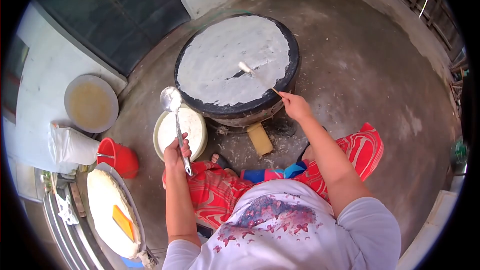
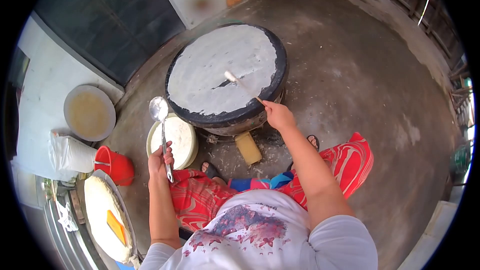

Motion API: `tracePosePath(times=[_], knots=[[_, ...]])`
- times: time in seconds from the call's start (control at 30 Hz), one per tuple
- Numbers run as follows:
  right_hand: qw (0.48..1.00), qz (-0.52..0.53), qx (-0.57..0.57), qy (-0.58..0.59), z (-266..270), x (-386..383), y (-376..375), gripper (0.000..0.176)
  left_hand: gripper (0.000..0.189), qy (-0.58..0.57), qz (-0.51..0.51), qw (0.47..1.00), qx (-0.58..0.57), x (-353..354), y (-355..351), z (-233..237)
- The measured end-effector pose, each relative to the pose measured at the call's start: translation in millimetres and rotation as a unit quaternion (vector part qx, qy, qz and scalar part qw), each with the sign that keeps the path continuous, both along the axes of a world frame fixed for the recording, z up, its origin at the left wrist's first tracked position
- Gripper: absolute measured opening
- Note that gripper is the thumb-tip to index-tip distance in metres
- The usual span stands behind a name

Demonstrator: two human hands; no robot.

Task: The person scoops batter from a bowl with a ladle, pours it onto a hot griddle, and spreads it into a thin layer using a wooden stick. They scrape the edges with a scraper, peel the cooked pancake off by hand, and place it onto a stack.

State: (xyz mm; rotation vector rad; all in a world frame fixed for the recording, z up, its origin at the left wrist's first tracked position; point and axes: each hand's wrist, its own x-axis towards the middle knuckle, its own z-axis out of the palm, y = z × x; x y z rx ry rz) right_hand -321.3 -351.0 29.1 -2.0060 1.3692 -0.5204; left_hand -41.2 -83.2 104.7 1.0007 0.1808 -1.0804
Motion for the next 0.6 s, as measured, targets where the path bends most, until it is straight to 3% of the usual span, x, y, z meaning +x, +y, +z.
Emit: tracePosePath(times=[0.17, 0.23, 0.27, 0.5, 0.57, 0.6], knots=[[0.999, 0.033, -0.015, -0.034, 0, -29, -4, 0.025, 0.031, -0.055, -0.044, 0.997, 0.019, -19, 9, 13], [0.996, -0.056, 0.011, -0.075, -21, -34, -6, 0.025, 0.030, -0.062, -0.044, 0.997, 0.023, -29, 10, 19], [0.991, -0.034, -0.011, -0.130, -41, -25, -2, 0.026, 0.029, -0.078, -0.058, 0.995, 0.025, -33, 9, 20], [0.997, 0.046, -0.053, -0.010, -6, 7, 35, 0.026, 0.026, -0.092, -0.103, 0.990, 0.027, -57, -7, 33], [0.988, 0.008, 0.076, -0.136, -26, -11, 22, 0.026, 0.026, -0.114, -0.109, 0.986, 0.044, -61, -5, 33], [0.973, -0.078, 0.079, -0.202, -26, -14, 27, 0.027, 0.024, -0.114, -0.097, 0.987, 0.051, -68, -7, 40]])
